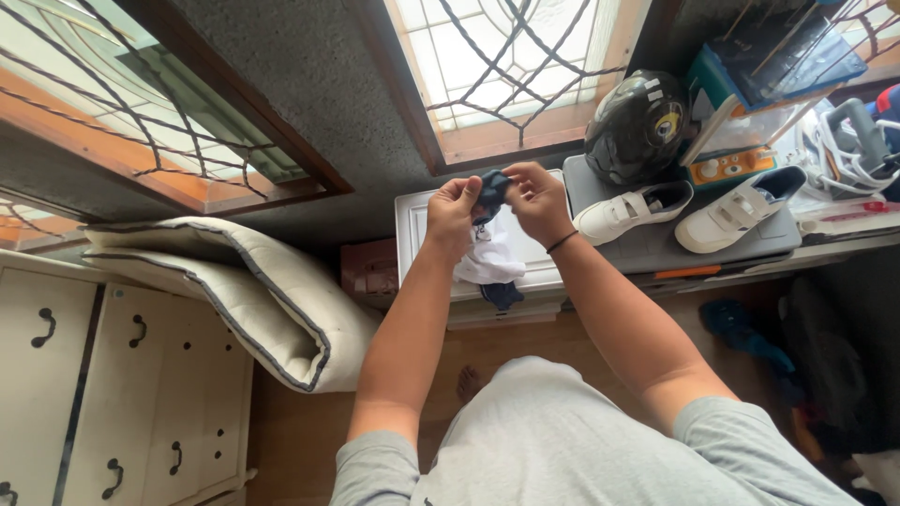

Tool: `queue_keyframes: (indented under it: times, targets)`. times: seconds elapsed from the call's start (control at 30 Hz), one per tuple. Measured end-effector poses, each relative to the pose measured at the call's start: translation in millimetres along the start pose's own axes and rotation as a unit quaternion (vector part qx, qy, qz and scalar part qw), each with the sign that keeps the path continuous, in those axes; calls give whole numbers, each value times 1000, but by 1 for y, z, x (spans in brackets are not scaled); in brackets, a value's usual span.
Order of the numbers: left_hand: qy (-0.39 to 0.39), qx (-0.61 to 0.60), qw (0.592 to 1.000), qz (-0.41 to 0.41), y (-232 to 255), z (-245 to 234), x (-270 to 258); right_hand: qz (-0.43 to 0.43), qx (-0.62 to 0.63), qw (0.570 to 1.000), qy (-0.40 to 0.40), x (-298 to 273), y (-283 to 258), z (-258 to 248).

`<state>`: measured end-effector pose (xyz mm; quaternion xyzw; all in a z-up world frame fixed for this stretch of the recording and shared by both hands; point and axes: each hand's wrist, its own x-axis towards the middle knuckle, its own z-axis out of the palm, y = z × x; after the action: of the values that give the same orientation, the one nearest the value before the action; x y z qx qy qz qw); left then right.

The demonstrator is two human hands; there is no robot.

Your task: The person folds various garments including a towel, small white items, a pink jersey, and a white t-shirt, then places them into a white plastic storage drawer. The person also hangs a towel on a window-mounted drying rack.

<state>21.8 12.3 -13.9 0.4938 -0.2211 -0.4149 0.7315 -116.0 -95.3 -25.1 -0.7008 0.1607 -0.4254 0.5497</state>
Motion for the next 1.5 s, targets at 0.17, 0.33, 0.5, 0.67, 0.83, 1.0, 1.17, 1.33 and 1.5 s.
queue_keyframes:
  times: [0.17, 0.33, 0.5, 0.67, 0.83, 1.0, 1.17, 1.33, 1.5]
  targets:
    - [-24, -17, 999, -19, -3, -8, 3, 159, 109, 981, -39, 6, -3, 1]
    - [-48, -111, 991, -49, -14, -13, 12, 337, 447, 827, -49, 6, -19, -3]
    - [20, 153, 981, 115, 15, 16, -20, 288, 334, 897, -39, 6, -7, 1]
    - [56, 339, 936, 74, 32, 29, -29, 286, 296, 910, -49, 11, 10, -2]
    - [118, 417, 893, 122, 29, 24, -22, 191, 160, 968, 14, 14, 6, 2]
    - [21, 349, 896, 274, 36, 12, -10, -81, -68, 986, -127, 21, -40, -7]
    - [-23, 355, 905, 232, 39, -1, -4, -40, -12, 985, -170, 50, -43, -21]
    - [-33, 518, 853, 56, 14, -17, -15, 12, 250, 949, -193, 72, -71, -39]
    - [49, 540, 839, -50, -30, -45, -14, -30, 301, 943, -137, 90, -73, -65]
